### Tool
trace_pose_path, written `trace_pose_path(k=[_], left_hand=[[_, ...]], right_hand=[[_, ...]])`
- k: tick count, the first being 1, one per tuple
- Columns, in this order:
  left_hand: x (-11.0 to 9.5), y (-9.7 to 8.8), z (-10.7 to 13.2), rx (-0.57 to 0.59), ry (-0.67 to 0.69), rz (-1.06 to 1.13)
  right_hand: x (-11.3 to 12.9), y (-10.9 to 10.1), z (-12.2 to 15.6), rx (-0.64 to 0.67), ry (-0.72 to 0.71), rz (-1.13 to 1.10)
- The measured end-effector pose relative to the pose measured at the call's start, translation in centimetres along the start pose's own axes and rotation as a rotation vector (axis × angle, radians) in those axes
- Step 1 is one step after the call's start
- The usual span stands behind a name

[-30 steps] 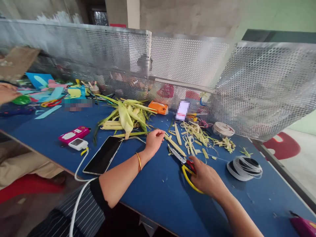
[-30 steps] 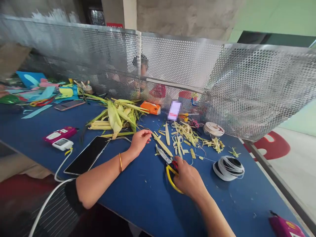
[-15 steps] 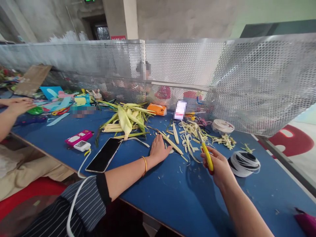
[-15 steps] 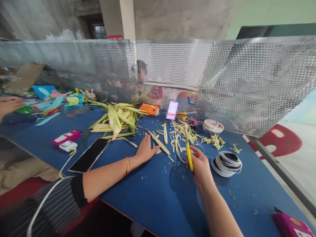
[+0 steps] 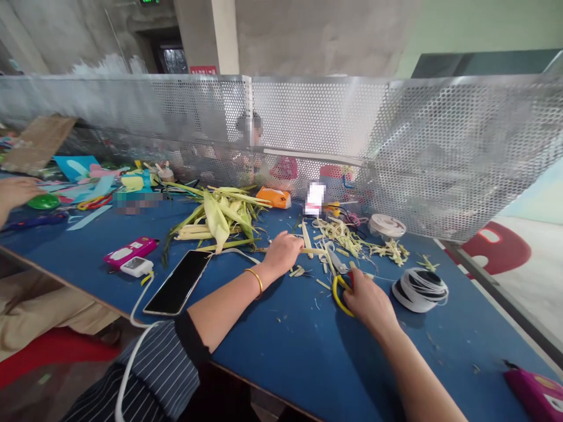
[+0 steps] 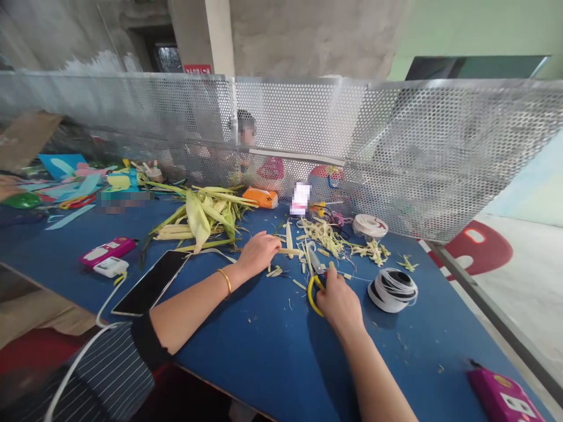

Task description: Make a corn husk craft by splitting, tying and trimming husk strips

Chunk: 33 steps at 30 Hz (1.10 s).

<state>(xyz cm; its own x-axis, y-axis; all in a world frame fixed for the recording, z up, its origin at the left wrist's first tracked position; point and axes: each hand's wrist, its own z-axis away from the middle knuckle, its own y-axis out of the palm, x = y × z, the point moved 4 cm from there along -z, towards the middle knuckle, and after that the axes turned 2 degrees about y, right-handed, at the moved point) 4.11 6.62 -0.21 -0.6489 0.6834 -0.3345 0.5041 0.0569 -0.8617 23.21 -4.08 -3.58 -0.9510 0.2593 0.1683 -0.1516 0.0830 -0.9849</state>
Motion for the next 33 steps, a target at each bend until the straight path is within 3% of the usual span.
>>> trace_pose_path(k=[4,7,10,12,14,16,17,19,21,23,25,28,30,33], left_hand=[[0.7,-2.8,0.8,-0.058,-0.094,0.154],[0.7,-3.8,1.5,-0.078,-0.060,0.431],[0.4,-3.4,2.0,-0.057,0.010,0.400],[0.3,-2.7,2.1,-0.033,0.071,0.312],[0.1,-2.2,2.3,-0.011,0.161,0.233],[-0.1,-2.2,2.5,-0.058,0.236,0.173],[-0.1,-2.5,2.6,-0.137,0.234,0.153],[0.2,-3.5,3.0,-0.368,0.130,0.162],[0.5,-3.8,3.4,-0.497,-0.021,0.266],[0.7,-2.6,3.3,-0.403,-0.181,0.473],[0.5,-0.6,3.3,-0.163,-0.327,0.731],[-0.2,2.0,3.6,0.063,-0.498,1.118],[-0.5,2.6,3.8,0.053,-0.574,1.245],[0.0,2.4,3.9,-0.092,-0.676,1.239]], right_hand=[[0.7,-0.6,0.6,-0.121,-0.113,0.117],[1.2,-3.0,1.0,-0.381,-0.143,-0.055],[3.0,-5.5,1.0,-0.540,-0.176,-0.242],[5.3,-5.9,0.4,-0.445,-0.290,-0.224],[7.5,-4.8,-0.3,-0.211,-0.411,-0.129],[8.1,-3.1,-1.1,-0.061,-0.379,-0.091],[7.8,-2.4,-1.5,-0.060,-0.321,-0.133],[6.1,-1.3,-2.2,-0.125,-0.153,-0.313],[4.2,-0.5,-2.7,-0.150,-0.022,-0.518],[3.0,-0.2,-2.8,-0.229,0.049,-0.626],[3.1,-0.2,-2.5,-0.271,0.020,-0.681],[5.5,0.4,-1.3,-0.152,-0.147,-0.702],[7.0,0.8,-0.5,-0.100,-0.222,-0.665],[7.8,1.2,-0.1,-0.068,-0.240,-0.649]])
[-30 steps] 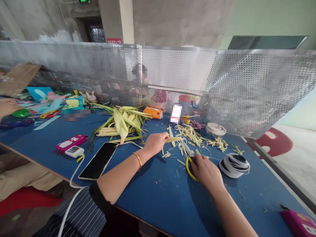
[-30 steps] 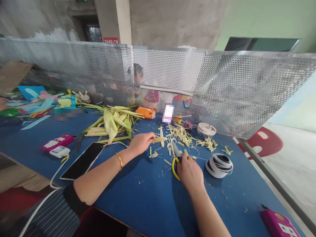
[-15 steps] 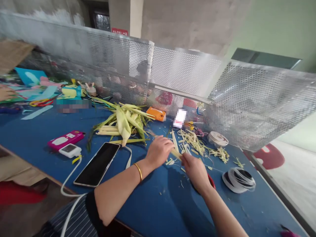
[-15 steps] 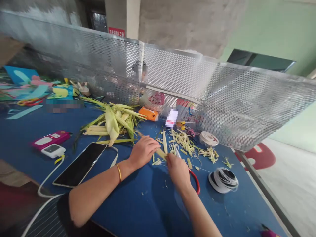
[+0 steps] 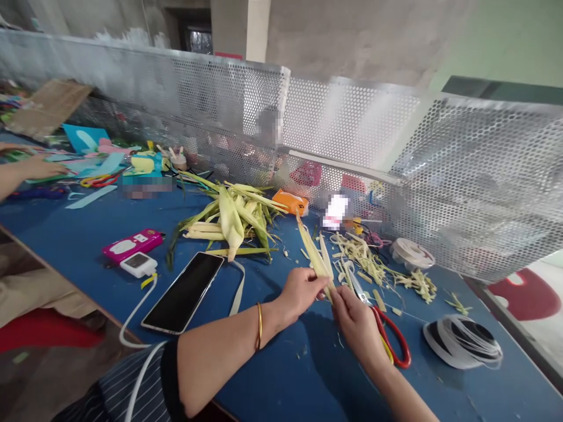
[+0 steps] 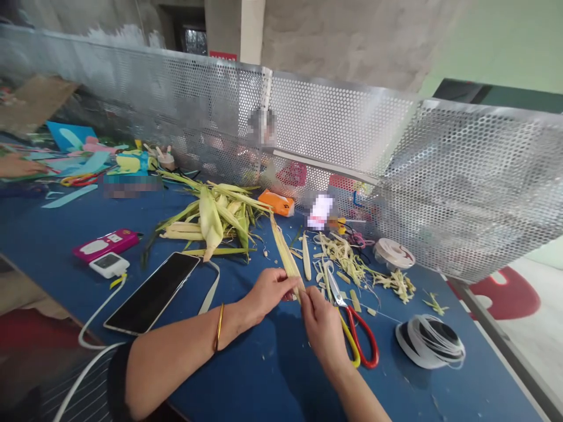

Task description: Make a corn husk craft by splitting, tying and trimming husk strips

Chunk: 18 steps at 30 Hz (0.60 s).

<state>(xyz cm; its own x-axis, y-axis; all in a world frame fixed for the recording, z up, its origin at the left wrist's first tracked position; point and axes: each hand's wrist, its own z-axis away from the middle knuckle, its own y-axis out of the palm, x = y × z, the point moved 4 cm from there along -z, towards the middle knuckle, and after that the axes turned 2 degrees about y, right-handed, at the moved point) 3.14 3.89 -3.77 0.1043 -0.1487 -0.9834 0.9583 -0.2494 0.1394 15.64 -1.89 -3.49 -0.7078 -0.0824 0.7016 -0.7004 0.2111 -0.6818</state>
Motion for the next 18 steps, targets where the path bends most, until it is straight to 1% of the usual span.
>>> trace_pose_path(k=[3,5,6,8,9,11,14,16,18], left_hand=[[-0.9,-1.3,-0.6,-0.148,0.031,0.014],[-1.6,-2.5,-0.9,-0.272,0.030,0.064],[-1.9,-2.9,-1.0,-0.308,0.019,0.079],[-2.2,-3.2,-1.1,-0.313,0.002,0.077],[-2.2,-3.1,-1.1,-0.289,0.005,0.072],[-2.1,-2.4,-1.0,-0.186,0.015,0.051],[-1.5,-1.3,-0.6,-0.044,0.046,-0.019],[-1.3,-0.9,-0.5,0.010,0.063,-0.056],[-1.2,-0.7,-0.4,0.039,0.067,-0.059]], right_hand=[[-0.6,-0.5,-0.4,0.017,0.032,-0.032],[-1.1,-1.3,-0.7,-0.018,0.068,-0.044],[-1.2,-1.7,-0.9,-0.047,0.090,-0.058],[-1.2,-2.3,-1.0,-0.100,0.121,-0.120],[-1.1,-2.3,-1.1,-0.111,0.131,-0.172],[-0.9,-2.0,-1.1,-0.088,0.145,-0.304],[-0.5,-1.0,-1.0,0.015,0.155,-0.457],[-0.5,-0.5,-1.0,0.060,0.146,-0.479],[-0.6,-0.4,-0.9,0.053,0.148,-0.468]])
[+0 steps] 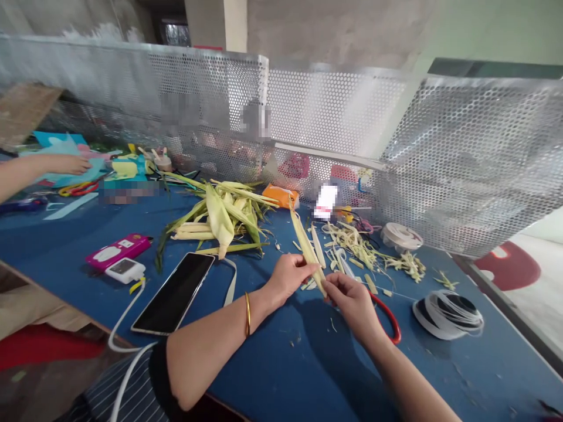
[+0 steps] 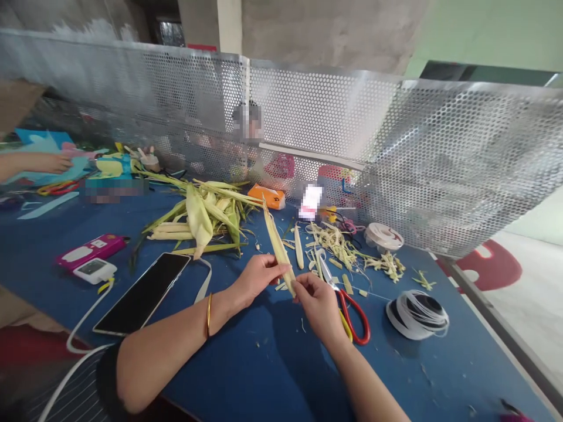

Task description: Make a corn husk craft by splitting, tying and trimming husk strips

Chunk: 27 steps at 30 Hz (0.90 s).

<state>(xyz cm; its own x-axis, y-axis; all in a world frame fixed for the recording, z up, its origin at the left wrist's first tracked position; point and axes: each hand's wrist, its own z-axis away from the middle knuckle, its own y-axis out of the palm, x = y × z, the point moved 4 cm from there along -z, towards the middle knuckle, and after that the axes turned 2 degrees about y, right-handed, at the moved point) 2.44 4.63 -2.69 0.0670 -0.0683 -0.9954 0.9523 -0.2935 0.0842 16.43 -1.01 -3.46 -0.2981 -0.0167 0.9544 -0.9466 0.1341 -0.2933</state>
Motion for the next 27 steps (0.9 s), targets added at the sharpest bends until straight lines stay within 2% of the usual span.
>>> trace_pose_path(k=[4,7,10,21,23,27], left_hand=[[0.1,0.4,0.3,0.040,-0.039,0.051],[0.3,1.0,0.8,0.096,-0.082,0.051],[0.5,1.2,1.0,0.098,-0.122,0.077],[0.4,0.8,0.4,0.071,-0.103,0.241],[0.2,0.7,0.4,0.067,-0.086,0.260],[0.0,0.6,0.4,0.031,-0.041,0.229]], right_hand=[[-0.1,-0.4,0.2,-0.119,-0.009,0.044],[0.2,-0.3,0.6,-0.160,-0.059,0.162],[0.3,0.0,0.8,-0.140,-0.069,0.135],[-0.3,0.3,0.2,-0.060,0.151,-0.376],[0.0,0.4,0.3,-0.017,0.187,-0.394],[0.7,0.8,0.4,0.043,0.169,-0.275]])
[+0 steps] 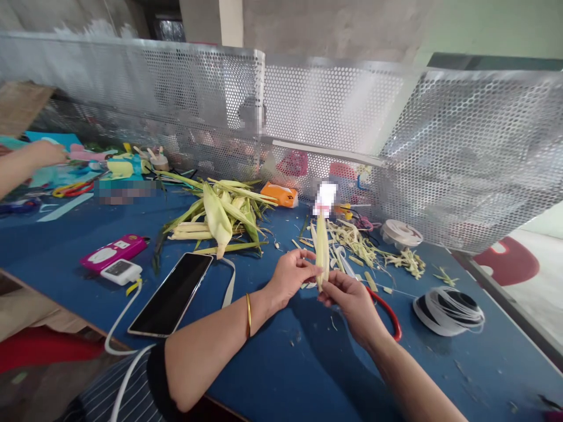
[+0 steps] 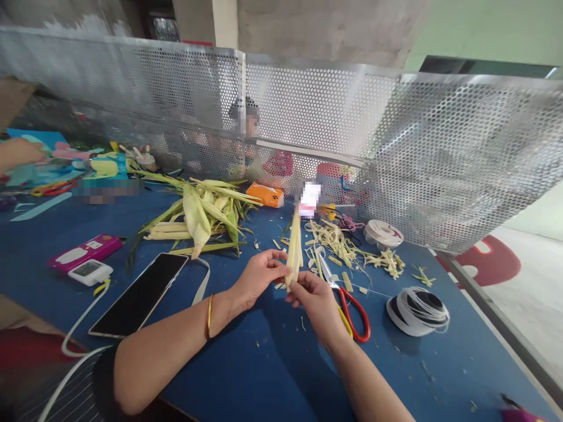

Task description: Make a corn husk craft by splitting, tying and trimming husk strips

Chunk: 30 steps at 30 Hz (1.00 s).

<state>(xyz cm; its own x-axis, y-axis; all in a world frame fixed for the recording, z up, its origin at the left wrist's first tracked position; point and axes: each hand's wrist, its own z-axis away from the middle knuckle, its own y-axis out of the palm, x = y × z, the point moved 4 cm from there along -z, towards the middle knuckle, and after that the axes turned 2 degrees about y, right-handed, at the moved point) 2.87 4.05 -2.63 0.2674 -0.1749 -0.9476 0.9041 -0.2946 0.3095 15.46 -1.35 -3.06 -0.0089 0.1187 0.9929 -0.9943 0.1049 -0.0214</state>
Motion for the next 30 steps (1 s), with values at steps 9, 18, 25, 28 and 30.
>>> trace_pose_path(k=[9,18,25,28,30], left_hand=[[1.0,0.6,0.3,0.091,0.047,-0.281],[0.5,0.2,-0.2,0.033,0.069,-0.237],[0.5,0.1,0.2,0.003,0.102,-0.437],[-1.2,0.0,0.9,-0.069,0.366,-0.737],[-2.7,0.3,1.4,-0.032,0.644,-0.911]], right_hand=[[-0.1,-0.5,0.2,-0.133,-0.160,0.342],[0.3,-0.7,0.3,-0.171,-0.198,0.318],[-0.2,-1.9,-0.3,-0.233,-0.187,0.340],[0.4,-2.7,-0.4,-0.272,-0.259,0.622],[0.9,-2.7,-0.3,-0.237,-0.346,0.840]])
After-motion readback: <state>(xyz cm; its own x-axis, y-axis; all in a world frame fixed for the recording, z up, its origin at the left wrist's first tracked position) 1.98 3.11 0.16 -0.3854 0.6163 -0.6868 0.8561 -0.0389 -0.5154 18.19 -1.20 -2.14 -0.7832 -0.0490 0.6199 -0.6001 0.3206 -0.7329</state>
